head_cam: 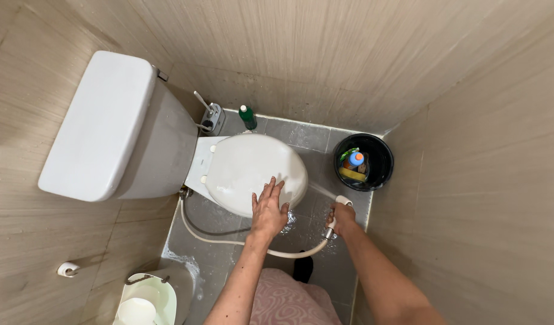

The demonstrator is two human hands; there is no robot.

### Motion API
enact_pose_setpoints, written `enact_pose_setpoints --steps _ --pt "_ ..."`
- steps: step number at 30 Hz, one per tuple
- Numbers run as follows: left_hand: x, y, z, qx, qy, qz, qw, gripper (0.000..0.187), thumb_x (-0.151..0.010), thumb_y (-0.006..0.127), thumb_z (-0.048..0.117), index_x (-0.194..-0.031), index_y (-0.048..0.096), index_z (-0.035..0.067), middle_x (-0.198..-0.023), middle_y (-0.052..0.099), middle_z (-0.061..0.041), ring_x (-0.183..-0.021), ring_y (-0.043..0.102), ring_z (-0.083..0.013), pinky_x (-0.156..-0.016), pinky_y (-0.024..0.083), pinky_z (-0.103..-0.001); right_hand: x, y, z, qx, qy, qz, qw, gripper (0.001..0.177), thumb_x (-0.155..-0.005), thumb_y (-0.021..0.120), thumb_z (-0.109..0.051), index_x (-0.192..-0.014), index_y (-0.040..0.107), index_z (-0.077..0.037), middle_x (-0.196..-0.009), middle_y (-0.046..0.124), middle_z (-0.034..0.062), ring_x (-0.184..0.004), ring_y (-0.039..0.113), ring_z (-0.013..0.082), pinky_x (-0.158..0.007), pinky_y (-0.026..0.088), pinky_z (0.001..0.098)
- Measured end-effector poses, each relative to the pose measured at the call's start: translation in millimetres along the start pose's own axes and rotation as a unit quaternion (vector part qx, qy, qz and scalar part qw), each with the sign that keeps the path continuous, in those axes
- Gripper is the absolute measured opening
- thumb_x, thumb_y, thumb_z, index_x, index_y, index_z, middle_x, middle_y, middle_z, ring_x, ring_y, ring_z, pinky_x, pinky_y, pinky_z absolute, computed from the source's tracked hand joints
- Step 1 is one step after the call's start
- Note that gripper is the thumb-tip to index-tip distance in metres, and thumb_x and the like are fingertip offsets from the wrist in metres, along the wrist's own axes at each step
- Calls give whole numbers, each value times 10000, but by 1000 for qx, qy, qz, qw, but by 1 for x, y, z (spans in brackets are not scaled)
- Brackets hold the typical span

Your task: The person sprays the base and tank of a toilet using a hand sprayer and moves a bucket containing cleaning supplies across the wet bathroom floor.

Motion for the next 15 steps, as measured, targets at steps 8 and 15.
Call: enact_pose_setpoints --steps 8,15 --pt "-37 5 -7 -3 -33 -4 999 691 -909 671 128 -1535 383 183 -1669 256 -41 -1542 243 -242 -1268 95 -531 -40 23 -36 25 23 -18 999 162 -926 600 -74 -825 475 -57 -595 424 51 -453 404 183 -434 368 384" --pt "-85 16 -19 -18 -54 -35 998 698 -907 678 130 -1534 378 185 -1669 239 -47 -1537 243 -245 -1270 83 -519 -54 45 -24 59 -17 10 998 100 -914 609 -67 -842 552 -24 -585 461 64 -422 421 179 -400 373 384"
Point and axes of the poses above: each hand's wrist, its own x-axis away from the middle knuckle, its own y-axis out of the palm, z = x × y, the point moved 8 cm from there along -x, towards the middle knuckle
